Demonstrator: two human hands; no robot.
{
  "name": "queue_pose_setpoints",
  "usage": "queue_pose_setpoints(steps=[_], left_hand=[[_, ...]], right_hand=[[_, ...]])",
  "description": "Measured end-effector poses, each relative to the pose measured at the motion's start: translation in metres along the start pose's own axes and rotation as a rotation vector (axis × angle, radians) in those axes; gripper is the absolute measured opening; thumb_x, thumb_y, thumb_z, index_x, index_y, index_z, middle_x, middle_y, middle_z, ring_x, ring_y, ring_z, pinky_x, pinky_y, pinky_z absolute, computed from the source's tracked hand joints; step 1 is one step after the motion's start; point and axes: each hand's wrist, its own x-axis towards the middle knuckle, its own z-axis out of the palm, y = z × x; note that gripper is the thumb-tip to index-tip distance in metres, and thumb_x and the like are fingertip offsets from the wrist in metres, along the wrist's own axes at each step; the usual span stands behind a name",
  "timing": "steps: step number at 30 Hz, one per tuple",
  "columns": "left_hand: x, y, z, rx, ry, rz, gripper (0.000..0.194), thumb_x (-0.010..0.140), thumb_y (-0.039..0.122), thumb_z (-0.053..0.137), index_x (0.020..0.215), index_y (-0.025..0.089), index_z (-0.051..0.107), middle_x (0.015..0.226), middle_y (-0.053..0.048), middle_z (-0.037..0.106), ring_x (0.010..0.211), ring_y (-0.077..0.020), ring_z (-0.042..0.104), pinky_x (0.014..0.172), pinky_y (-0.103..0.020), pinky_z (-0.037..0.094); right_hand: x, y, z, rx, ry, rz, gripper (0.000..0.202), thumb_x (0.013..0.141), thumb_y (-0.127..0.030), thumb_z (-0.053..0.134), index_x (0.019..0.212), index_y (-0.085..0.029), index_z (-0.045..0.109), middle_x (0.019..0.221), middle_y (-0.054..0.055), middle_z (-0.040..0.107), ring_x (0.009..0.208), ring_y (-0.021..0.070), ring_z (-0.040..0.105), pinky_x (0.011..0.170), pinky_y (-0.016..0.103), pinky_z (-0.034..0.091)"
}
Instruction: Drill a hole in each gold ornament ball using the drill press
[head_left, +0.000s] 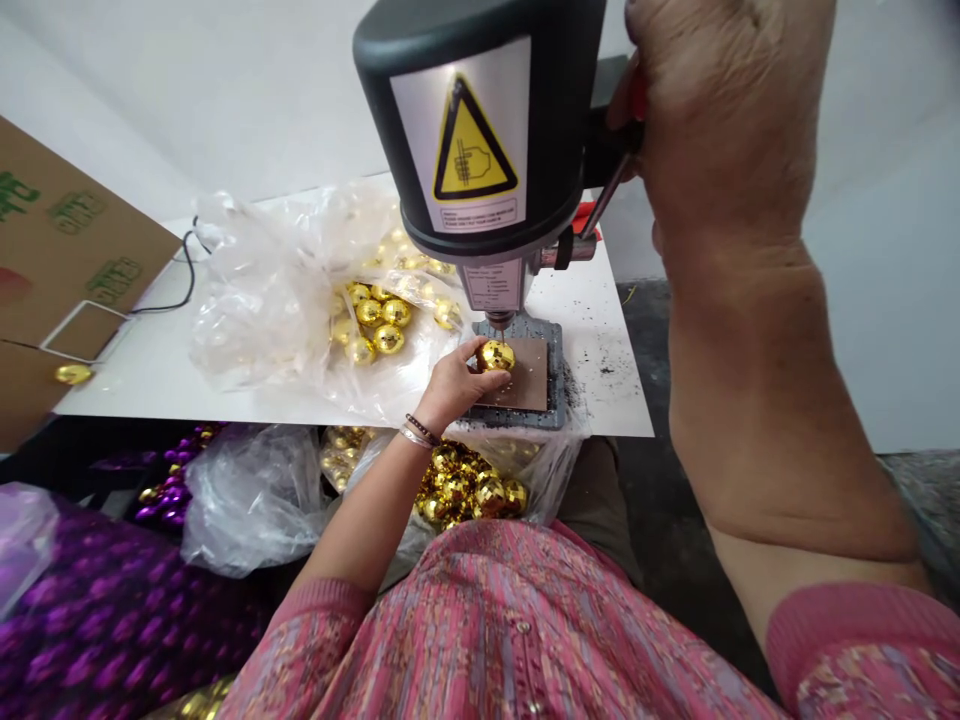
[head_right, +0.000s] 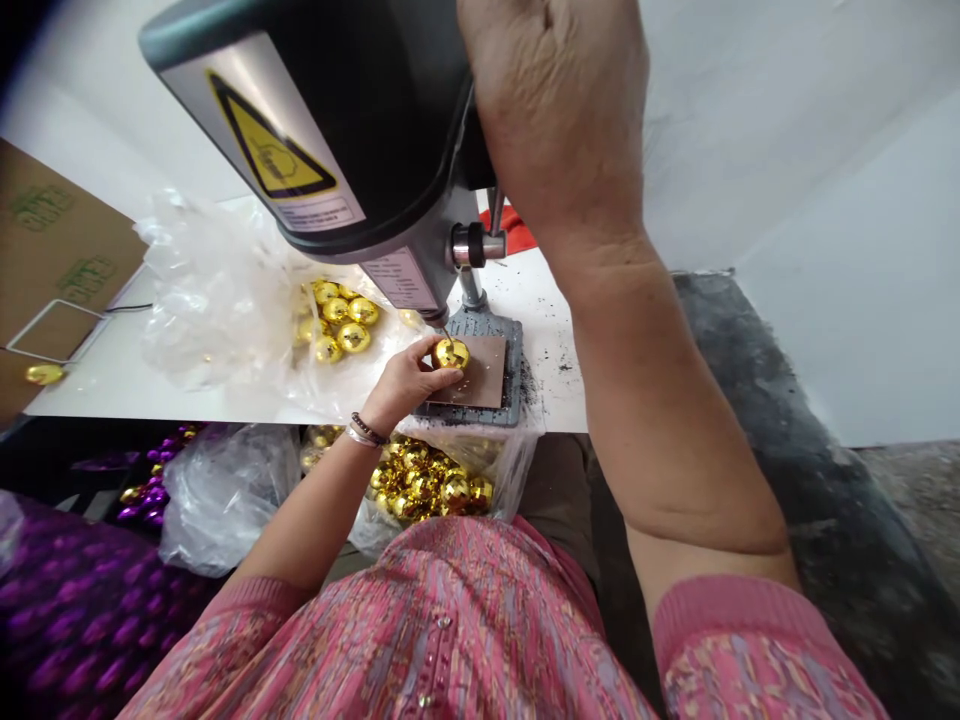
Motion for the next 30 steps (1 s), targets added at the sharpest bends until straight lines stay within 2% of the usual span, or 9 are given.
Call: queue_pose_setpoints(steps=[4,6,10,14,16,18,22,25,30], left_hand=[[0.002,0.001,0.006,0.15,-0.006,0.116,0.058,0.076,0.023,0.093,0.132,0.018,0.079,0.122,-0.009,0.08,0.103,-0.0233,0.073,0.098,-0.034,0.059],[0.004,0.001,0.009,0.168,0.004,0.141,0.061,0.075,0.022,0.094,0.134,0.018,0.079,0.13,-0.011,0.078,0.11,-0.0251,0.074,0.102,-0.035,0.059],[0.006,0.0,0.011,0.148,-0.03,0.115,0.065,0.077,0.02,0.093,0.139,0.016,0.077,0.128,-0.011,0.079,0.109,-0.0244,0.074,0.105,-0.036,0.058],[0.005,-0.001,0.011,0.119,-0.036,0.118,0.065,0.078,0.02,0.092,0.141,0.014,0.077,0.125,-0.011,0.08,0.107,-0.0241,0.074,0.105,-0.036,0.057],[0.005,-0.002,0.012,0.112,-0.034,0.121,0.065,0.078,0.019,0.091,0.141,0.015,0.077,0.124,-0.009,0.08,0.107,-0.0235,0.074,0.104,-0.034,0.057],[0.005,-0.003,0.013,0.112,-0.035,0.128,0.062,0.078,0.019,0.09,0.139,0.018,0.078,0.123,-0.007,0.08,0.106,-0.0226,0.074,0.102,-0.032,0.057],[0.006,-0.005,0.014,0.12,-0.04,0.139,0.057,0.079,0.019,0.089,0.135,0.02,0.079,0.122,-0.005,0.08,0.105,-0.0216,0.073,0.1,-0.03,0.056],[0.006,-0.006,0.015,0.129,-0.026,0.144,0.058,0.08,0.018,0.09,0.137,0.019,0.077,0.125,-0.006,0.08,0.108,-0.0226,0.073,0.102,-0.031,0.055],[0.003,-0.005,0.018,0.135,-0.01,0.184,0.048,0.081,0.018,0.088,0.129,0.02,0.079,0.118,-0.005,0.08,0.108,-0.0235,0.072,0.098,-0.03,0.055]], right_hand=[[0.003,0.001,0.003,-0.011,0.063,-0.004,0.041,0.106,-0.02,0.041,0.066,-0.018,0.032,0.062,-0.007,0.026,0.064,-0.0034,0.024,0.063,0.011,0.032],[0.005,0.002,0.003,0.001,0.045,0.003,0.038,0.106,-0.021,0.041,0.068,-0.018,0.033,0.062,-0.007,0.027,0.062,-0.0031,0.03,0.061,0.013,0.029],[-0.001,0.005,-0.002,-0.011,0.01,-0.062,0.037,0.106,-0.022,0.044,0.07,-0.018,0.034,0.066,-0.006,0.028,0.063,-0.0028,0.038,0.065,0.017,0.024],[-0.038,0.016,-0.011,-0.047,0.089,-0.325,0.037,0.101,-0.024,0.049,0.073,-0.02,0.025,0.067,-0.005,0.028,0.064,0.001,0.03,0.067,0.023,0.025],[-0.064,0.027,-0.016,-0.167,0.143,-0.484,0.029,0.098,-0.027,0.052,0.076,-0.019,0.034,0.068,-0.004,0.031,0.064,0.004,0.028,0.065,0.024,0.028],[-0.089,0.042,-0.019,-0.257,0.158,-0.618,0.017,0.095,-0.021,0.051,0.079,-0.019,0.044,0.072,-0.002,0.044,0.069,0.007,0.039,0.069,0.025,0.033],[-0.119,0.07,-0.016,-0.335,0.197,-0.697,0.008,0.097,-0.02,0.051,0.09,-0.022,0.053,0.078,-0.001,0.052,0.075,0.0103,0.05,0.073,0.028,0.038],[-0.124,0.084,-0.011,-0.312,0.224,-0.744,0.005,0.097,-0.021,0.05,0.095,-0.024,0.053,0.079,-0.001,0.053,0.075,0.0107,0.051,0.071,0.028,0.04],[-0.126,0.095,-0.003,-0.275,0.266,-0.706,0.006,0.097,-0.023,0.05,0.099,-0.026,0.055,0.084,-0.001,0.058,0.077,0.0116,0.057,0.073,0.029,0.045]])
